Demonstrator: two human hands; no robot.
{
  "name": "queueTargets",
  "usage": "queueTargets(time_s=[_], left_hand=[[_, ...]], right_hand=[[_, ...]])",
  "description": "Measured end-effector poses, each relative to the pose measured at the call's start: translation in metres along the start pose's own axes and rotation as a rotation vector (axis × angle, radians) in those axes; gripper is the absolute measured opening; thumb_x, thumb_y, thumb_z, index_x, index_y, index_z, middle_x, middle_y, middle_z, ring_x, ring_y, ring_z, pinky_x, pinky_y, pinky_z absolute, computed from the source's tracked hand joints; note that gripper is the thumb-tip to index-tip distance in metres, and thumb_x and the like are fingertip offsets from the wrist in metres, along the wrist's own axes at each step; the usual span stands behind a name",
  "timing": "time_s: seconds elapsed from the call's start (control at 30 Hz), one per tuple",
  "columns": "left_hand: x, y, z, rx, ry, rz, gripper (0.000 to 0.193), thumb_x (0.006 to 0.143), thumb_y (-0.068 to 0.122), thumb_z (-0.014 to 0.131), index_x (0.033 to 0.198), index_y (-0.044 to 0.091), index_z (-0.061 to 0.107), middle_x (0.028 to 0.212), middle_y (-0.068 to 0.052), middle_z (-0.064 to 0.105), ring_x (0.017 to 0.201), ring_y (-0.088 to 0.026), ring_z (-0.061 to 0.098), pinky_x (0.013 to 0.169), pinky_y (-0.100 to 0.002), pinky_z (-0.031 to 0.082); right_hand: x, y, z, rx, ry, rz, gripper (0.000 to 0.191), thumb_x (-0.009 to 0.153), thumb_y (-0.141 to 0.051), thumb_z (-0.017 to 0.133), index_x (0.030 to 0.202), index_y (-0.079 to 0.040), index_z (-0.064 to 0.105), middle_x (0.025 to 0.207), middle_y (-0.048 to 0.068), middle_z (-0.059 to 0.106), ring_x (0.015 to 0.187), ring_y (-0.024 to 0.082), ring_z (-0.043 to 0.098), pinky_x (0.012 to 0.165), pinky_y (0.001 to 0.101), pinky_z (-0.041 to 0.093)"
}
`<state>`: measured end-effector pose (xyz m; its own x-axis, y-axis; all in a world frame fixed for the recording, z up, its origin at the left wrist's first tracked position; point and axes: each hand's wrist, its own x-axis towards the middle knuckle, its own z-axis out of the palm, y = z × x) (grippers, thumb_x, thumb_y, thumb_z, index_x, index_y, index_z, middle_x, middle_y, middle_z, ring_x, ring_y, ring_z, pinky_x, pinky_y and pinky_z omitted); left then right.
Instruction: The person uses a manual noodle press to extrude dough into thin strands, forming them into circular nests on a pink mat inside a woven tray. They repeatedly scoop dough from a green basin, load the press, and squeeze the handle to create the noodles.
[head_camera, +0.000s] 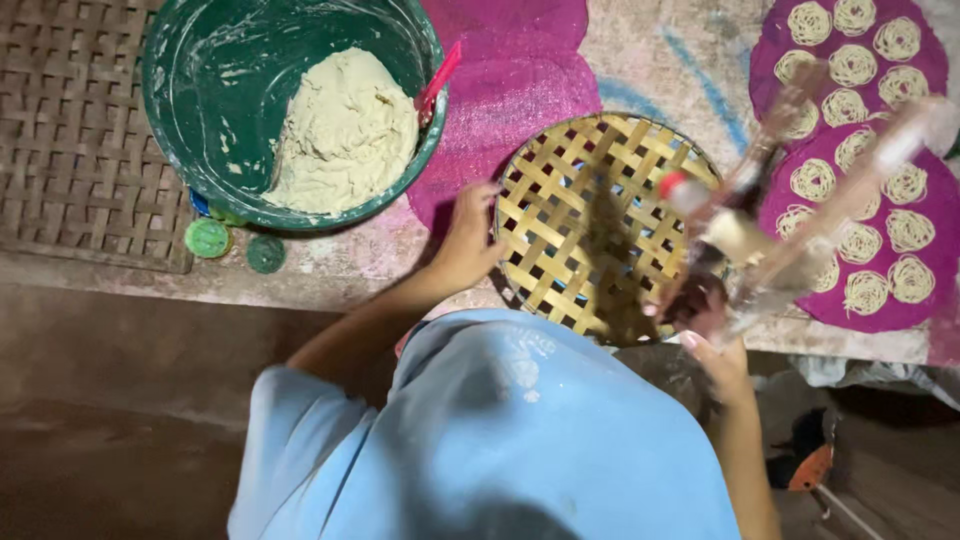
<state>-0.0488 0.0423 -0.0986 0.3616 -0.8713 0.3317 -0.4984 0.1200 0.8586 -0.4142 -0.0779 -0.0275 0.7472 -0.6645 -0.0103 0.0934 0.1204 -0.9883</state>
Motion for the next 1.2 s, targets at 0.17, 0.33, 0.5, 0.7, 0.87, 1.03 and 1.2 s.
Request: queueTargets(time_s=[0.17,0.33,0.5,0.7,0.87,1.03,1.2], left_hand=[[-0.018,-0.059,0.052,-0.504,0.035,-0.441,0.054,0.104,0.011,0.056,0.152,0.0,0.036,0.139,-0.023,0.055,0.13,-0.03,0.052,0.111,-0.039,0.043],[-0.033,-0.044,0.053,-0.034,0.083,-0.375,0.054,0.104,0.009,0.053,0.155,0.006,0.037,0.148,-0.02,0.049,0.139,-0.033,0.046,0.118,-0.042,0.036],[-0.062,-0.034,-0.001,0.544,-0.179,-0.114,0.07,0.077,0.016,0.071,0.142,0.006,0.048,0.144,-0.019,0.049,0.133,-0.04,0.045,0.11,-0.049,0.037],[-0.042,-0.037,-0.004,0.781,-0.133,-0.133,0.03,0.091,0.026,0.067,0.117,0.012,0.07,0.127,-0.008,0.067,0.123,-0.031,0.06,0.105,-0.049,0.045],[0.035,-0.033,-0.014,0.67,0.059,-0.425,0.028,0.1,0.032,0.062,0.116,0.012,0.074,0.105,-0.02,0.072,0.095,-0.042,0.069,0.082,-0.056,0.052],[0.112,-0.029,-0.015,0.688,0.083,-0.656,0.028,0.099,0.032,0.06,0.115,0.013,0.074,0.109,-0.019,0.072,0.101,-0.039,0.068,0.087,-0.053,0.053],[0.17,-0.02,-0.014,0.61,0.33,-0.491,0.034,0.098,0.031,0.056,0.119,0.007,0.07,0.115,-0.02,0.07,0.105,-0.04,0.066,0.089,-0.05,0.053]], right_hand=[[-0.008,0.032,-0.031,0.187,0.159,-0.127,0.073,0.093,-0.013,0.066,0.157,-0.005,0.033,0.135,0.016,0.054,0.126,0.029,0.057,0.112,0.0503,0.048],[-0.017,0.048,-0.046,0.309,0.266,-0.113,0.075,0.093,-0.012,0.064,0.161,-0.008,0.032,0.142,0.013,0.05,0.129,0.028,0.054,0.113,0.0524,0.047],[-0.025,0.055,-0.063,0.302,0.239,-0.139,0.074,0.097,-0.011,0.065,0.162,-0.008,0.031,0.137,0.017,0.054,0.127,0.028,0.055,0.116,0.0519,0.046],[-0.026,0.065,-0.083,0.29,0.207,-0.155,0.072,0.098,-0.009,0.065,0.161,-0.009,0.03,0.137,0.018,0.054,0.128,0.028,0.056,0.116,0.0524,0.046],[-0.021,0.063,-0.078,0.181,0.274,-0.142,0.074,0.097,-0.01,0.066,0.16,-0.004,0.029,0.134,0.017,0.057,0.125,0.029,0.058,0.114,0.0481,0.047],[-0.026,0.06,-0.069,-0.037,0.321,-0.191,0.074,0.095,-0.014,0.07,0.157,0.002,0.034,0.134,0.016,0.058,0.125,0.024,0.059,0.112,0.038,0.046],[-0.039,0.073,-0.06,-0.159,0.431,-0.126,0.06,0.095,-0.018,0.071,0.146,0.002,0.047,0.13,0.013,0.062,0.112,0.018,0.06,0.1,0.0314,0.048]])
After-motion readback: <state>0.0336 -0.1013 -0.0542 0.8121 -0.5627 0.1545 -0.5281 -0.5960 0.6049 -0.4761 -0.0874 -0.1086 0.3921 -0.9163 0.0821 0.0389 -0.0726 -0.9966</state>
